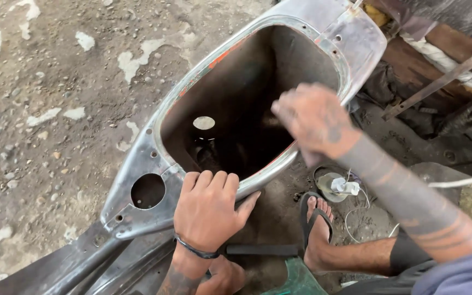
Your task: Sanding the metal frame of a motorcycle using a sanding block and sandpaper to prepare it for finishing.
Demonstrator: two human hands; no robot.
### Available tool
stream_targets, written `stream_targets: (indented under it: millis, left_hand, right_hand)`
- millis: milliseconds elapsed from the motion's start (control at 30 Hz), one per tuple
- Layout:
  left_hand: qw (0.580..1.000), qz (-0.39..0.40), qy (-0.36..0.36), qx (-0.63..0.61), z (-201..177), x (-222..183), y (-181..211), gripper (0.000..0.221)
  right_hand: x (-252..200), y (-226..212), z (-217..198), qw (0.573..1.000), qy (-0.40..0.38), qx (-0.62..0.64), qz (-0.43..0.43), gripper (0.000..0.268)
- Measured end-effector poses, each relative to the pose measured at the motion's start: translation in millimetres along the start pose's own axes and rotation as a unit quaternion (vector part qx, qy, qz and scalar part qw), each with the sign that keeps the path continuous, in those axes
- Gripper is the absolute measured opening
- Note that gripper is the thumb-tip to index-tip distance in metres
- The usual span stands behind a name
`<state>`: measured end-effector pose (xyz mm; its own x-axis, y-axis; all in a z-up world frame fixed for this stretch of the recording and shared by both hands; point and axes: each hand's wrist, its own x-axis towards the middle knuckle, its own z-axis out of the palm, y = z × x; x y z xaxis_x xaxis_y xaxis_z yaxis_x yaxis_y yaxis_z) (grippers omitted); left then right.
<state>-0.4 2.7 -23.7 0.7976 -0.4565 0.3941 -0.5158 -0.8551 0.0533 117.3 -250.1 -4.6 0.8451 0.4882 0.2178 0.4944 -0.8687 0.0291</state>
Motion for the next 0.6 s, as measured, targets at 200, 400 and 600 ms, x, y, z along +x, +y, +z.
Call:
stream_targets:
  millis: [200, 400, 600]
  left_hand:
    - [1.000, -0.003, -0.005, 0.009, 1, 0, 0, 0.050]
    - [1.000, -0.002, -0.004, 0.020, 1, -1, 0, 0.053]
    - [1.000, 0.003, 0.013, 0.022, -1, 1, -1, 0.052]
  right_hand:
    - [19, -3, -10, 0.998, 0.021, -0.050, 0.002, 0.021]
    - [10, 24, 13, 1.000, -0.003, 0.018, -0.001, 0.047]
    - [0, -20, -24, 0.995, 0.002, 0.047, 0.089, 0.029]
